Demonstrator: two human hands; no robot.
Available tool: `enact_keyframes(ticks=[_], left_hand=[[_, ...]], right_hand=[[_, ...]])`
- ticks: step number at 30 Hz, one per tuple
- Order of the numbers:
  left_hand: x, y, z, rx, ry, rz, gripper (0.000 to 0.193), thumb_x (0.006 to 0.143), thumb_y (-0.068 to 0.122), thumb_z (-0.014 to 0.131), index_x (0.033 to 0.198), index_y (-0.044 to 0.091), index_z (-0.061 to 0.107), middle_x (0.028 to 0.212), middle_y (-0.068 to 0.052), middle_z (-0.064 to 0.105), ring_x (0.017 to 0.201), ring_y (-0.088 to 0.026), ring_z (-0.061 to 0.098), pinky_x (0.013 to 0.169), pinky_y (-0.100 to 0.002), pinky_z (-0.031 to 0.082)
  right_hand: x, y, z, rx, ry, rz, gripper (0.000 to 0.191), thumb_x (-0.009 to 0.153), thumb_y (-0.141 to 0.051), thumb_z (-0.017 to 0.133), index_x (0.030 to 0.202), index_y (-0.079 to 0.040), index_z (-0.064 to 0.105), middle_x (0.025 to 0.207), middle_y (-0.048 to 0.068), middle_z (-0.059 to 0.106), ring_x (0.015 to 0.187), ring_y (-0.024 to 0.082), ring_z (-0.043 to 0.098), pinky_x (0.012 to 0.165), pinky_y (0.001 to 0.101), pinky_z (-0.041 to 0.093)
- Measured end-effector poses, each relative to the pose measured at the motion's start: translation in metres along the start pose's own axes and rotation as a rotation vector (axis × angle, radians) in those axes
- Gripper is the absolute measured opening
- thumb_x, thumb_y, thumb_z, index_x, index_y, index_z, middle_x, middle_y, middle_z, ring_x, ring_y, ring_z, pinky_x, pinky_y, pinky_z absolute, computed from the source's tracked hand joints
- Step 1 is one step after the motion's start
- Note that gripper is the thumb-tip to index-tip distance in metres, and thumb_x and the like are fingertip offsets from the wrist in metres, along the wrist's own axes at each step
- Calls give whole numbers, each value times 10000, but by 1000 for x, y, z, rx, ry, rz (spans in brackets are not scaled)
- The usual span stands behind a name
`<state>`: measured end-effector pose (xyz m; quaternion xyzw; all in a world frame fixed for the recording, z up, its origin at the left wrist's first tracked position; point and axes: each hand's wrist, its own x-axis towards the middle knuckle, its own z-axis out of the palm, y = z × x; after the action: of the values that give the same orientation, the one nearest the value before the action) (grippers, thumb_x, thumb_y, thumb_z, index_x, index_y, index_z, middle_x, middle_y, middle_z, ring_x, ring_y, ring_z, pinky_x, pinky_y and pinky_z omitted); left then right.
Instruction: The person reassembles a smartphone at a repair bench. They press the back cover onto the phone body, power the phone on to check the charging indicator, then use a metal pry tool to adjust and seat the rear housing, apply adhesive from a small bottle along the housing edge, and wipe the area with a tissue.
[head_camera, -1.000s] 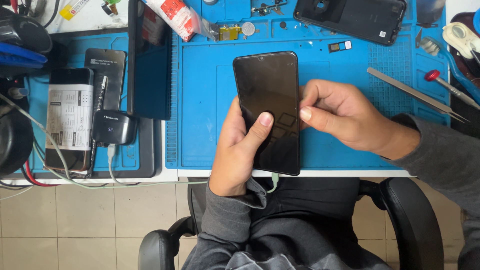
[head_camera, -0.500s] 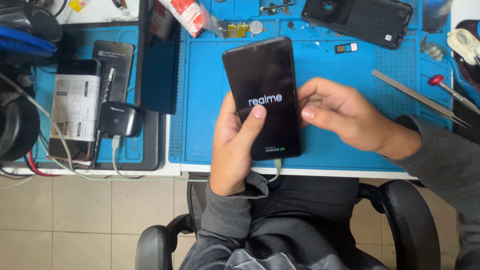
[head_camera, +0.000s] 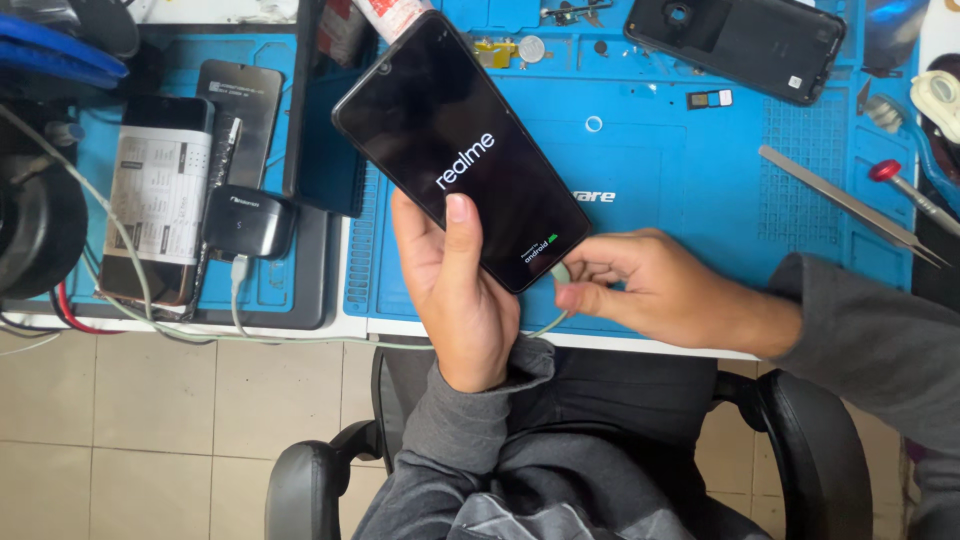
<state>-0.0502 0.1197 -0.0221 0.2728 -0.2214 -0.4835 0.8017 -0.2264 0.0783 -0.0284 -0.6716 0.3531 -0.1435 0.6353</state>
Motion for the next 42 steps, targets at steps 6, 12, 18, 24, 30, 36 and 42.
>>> enact_keyframes(ticks=[6,12,18,24,30,36,42], left_hand=[[-6,-5,5,30,22,72,410,1144,94,568,1510,-2,409,1391,-130,565,1273,-190,564,1172,-367,426],[-4,-13,15,58,116,208,404,1152,97,560,1508,-4,399,1414,-145,555,1294,-223,558,1158,-374,446],[-4,11,14,63,93,289,410,1171,159,510,1522,20,351,1391,-199,564,1234,-322,617,1097,-452,524],[4,21,2,-208,-221,-332,350,1149,107,484,1450,-64,430,1241,-246,625,1108,-333,663,993,-441,547],[8,13,2,-106,-170,-559,451,1042,65,464,1466,-88,470,1315,-186,626,1170,-235,639,1052,-349,509],[9,8,1,-138,-339,-738,486,1051,102,476,1495,-96,454,1313,-176,631,1151,-234,630,1029,-348,502],[6,10,0,111,-250,-465,546,1020,50,558,1516,-52,351,1345,-164,578,1201,-216,596,1055,-338,485]], right_hand=[[1,0,6,25,141,10,223,963,-199,667,922,7,743,794,47,779,753,93,742,659,248,588],[2,-16,-1,-201,89,-112,208,960,-189,652,978,-1,738,823,48,786,755,116,765,669,280,590],[-1,-17,2,-87,-30,-48,211,1001,-183,554,1066,-34,688,887,49,764,806,128,767,711,292,592],[1,-8,-14,-201,-84,-113,206,967,-168,599,1064,-7,682,956,70,754,890,146,729,796,297,575],[-6,-9,-33,96,123,-171,447,1063,-297,542,1400,-4,537,1272,84,655,1183,178,617,993,336,524],[-11,-5,-29,113,85,-481,780,1092,-382,605,1620,0,176,1587,119,386,1493,209,410,1230,363,397],[-4,-14,-56,-565,320,-489,609,985,-254,685,1465,21,431,1415,176,522,1277,271,569,979,376,521]])
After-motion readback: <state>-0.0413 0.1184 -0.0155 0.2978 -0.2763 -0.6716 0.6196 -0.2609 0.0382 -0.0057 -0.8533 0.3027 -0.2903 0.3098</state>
